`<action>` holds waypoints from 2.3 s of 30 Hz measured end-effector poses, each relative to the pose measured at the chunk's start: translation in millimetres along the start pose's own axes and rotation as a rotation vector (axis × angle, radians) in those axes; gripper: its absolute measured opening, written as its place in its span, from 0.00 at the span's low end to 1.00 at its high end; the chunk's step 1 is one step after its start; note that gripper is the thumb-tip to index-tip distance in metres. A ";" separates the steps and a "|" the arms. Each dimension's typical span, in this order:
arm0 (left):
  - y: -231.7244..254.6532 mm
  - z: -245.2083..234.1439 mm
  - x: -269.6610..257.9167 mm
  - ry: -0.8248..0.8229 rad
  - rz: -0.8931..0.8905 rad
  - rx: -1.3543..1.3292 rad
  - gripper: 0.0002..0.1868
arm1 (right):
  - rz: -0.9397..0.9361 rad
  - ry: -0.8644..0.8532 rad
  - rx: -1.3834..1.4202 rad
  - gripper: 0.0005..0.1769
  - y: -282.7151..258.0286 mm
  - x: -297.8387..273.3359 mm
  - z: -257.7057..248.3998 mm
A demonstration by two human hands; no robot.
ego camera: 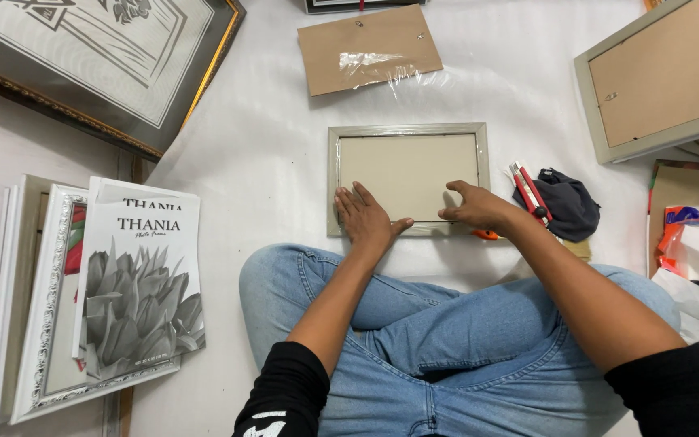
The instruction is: Cleaning and disassembling a picture frame using a brush and cloth
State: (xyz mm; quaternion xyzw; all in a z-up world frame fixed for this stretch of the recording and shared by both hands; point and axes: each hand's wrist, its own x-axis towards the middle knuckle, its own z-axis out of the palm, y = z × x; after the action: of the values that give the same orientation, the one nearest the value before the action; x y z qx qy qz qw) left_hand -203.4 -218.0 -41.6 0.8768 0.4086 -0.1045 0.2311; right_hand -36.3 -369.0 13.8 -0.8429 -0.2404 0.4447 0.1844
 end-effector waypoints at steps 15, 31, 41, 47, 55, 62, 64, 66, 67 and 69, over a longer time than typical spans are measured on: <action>-1.0 9.6 6.2 -0.006 0.056 0.010 0.73 | 0.015 -0.027 0.011 0.44 -1.6 2.6 -1.6; -6.9 4.5 8.1 0.052 0.100 0.071 0.69 | -0.121 -0.016 -0.450 0.53 -17.9 -10.4 -7.1; -22.7 -49.9 -5.1 -0.027 0.052 -0.146 0.43 | -0.057 0.088 -0.266 0.42 4.6 5.1 -35.3; -21.3 -92.4 -28.8 0.068 0.066 -0.257 0.34 | 0.074 0.193 0.420 0.41 -2.0 -5.4 -37.3; -21.1 -117.4 -47.0 0.067 0.007 -0.622 0.44 | 0.010 0.254 0.785 0.33 -5.9 -30.1 -61.6; -42.5 -122.9 -30.8 0.328 -0.019 -1.445 0.34 | -0.251 0.255 0.843 0.23 -9.3 -35.4 -80.5; -55.6 -124.5 -25.7 0.235 -0.014 -1.637 0.34 | -0.289 0.257 0.828 0.21 -19.0 -37.4 -78.4; -75.3 -121.7 -18.6 0.038 0.074 -1.552 0.22 | -0.344 0.285 0.836 0.20 -21.8 -32.2 -72.7; -81.6 -126.4 -15.9 0.038 0.070 -1.553 0.22 | -0.342 0.282 0.835 0.20 -26.4 -35.1 -71.9; -93.5 -135.3 -11.4 0.131 0.090 -1.530 0.14 | -0.364 0.301 0.784 0.21 -34.7 -41.7 -70.5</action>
State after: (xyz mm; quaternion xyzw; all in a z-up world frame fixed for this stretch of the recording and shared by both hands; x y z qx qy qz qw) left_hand -283.0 -107.0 50.6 0.4930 0.3441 0.2687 0.7526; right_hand -6.0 -371.2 97.4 -0.7088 -0.1687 0.3352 0.5974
